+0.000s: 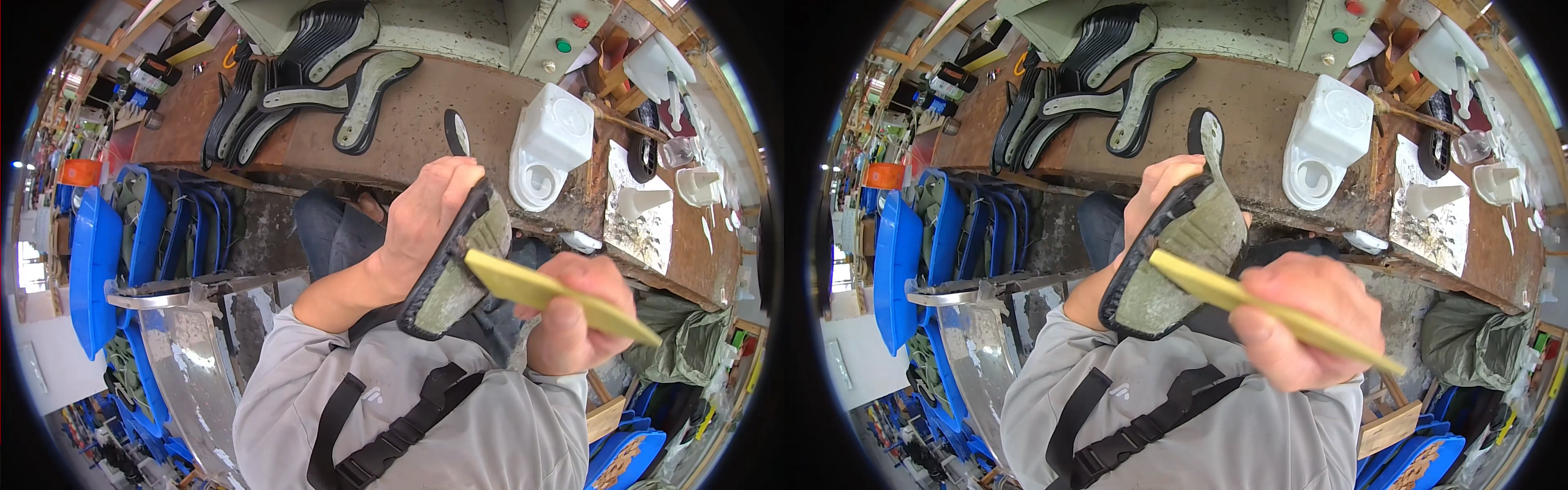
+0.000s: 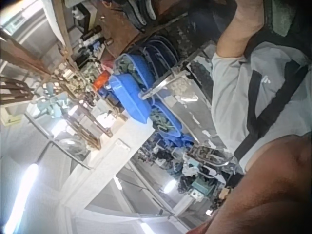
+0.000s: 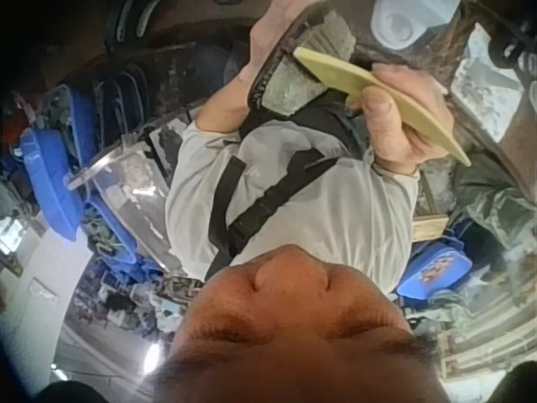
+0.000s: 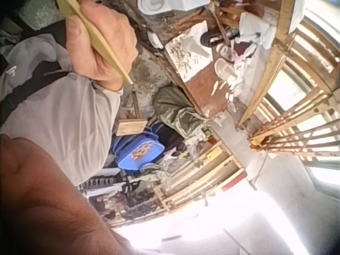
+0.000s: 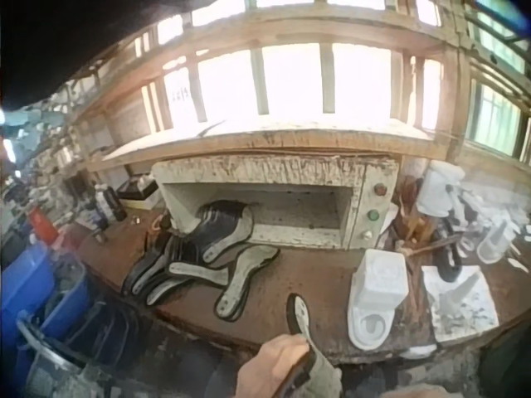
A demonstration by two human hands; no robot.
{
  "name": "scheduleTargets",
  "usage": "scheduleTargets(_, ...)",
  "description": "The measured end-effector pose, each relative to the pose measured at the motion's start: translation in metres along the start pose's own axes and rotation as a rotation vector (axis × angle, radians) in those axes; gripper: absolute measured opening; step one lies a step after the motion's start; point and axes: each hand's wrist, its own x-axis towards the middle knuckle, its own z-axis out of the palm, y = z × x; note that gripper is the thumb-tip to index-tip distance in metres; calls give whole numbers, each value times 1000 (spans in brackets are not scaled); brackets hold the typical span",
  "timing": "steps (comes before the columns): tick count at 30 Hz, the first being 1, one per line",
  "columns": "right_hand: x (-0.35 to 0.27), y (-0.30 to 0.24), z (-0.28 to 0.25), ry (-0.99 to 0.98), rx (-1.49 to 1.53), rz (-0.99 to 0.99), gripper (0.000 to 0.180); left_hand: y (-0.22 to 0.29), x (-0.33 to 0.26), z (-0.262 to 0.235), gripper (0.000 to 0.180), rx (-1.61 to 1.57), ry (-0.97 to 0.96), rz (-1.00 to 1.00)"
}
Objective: The recorder applies glue to the edges and surfaces of several shoe soles using a manual spreader tool at a factory workbench.
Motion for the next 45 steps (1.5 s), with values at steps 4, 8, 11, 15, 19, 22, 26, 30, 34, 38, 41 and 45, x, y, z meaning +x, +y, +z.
scheduleTargets(4, 7, 2, 8, -126, 43, -115, 25, -3, -4, 0, 61, -24, -2, -21)
scheduleTargets(8, 16, 1, 11, -276, 89, -232, 28, 3, 8, -7, 47, 13, -125, -9)
scheduleTargets(11, 19, 1, 12, -292, 106, -266, 25, 5, 9, -9, 44, -78, -138, 5)
scheduleTargets(15, 39, 7, 2, -563, 125, -475, 16, 14, 12, -19, 42, -225, -293, -86)
scheduleTargets(19, 42, 10, -10, -505, 206, -535, 16, 7, 1, -21, 42, -678, -497, -298)
scheduleTargets(22, 36, 11, -9, -577, 47, -518, 17, 12, -9, -28, 55, -1648, -398, -954)
scheduleTargets(26, 32, 14, -21, -539, 95, -529, 18, 21, 9, -49, 70, -1212, -589, -761)
scheduleTargets(30, 25, 7, -28, -635, 144, -517, 17, 12, 13, -51, 60, -1079, -718, -598)
scheduleTargets(34, 31, 25, -34, -446, -60, -508, 14, 9, 14, -43, 51, -960, -851, -419)
scheduleTargets(38, 31, 14, -37, -531, 165, -504, 14, 8, 21, -32, 78, -598, -772, -174)
scheduleTargets(41, 29, 31, -41, -441, -26, -404, 14, 13, 17, -22, 78, -1284, -599, -796)
scheduleTargets(45, 27, 30, -68, -426, 520, -128, 13, -22, 4, -17, 84, -1020, -713, -487)
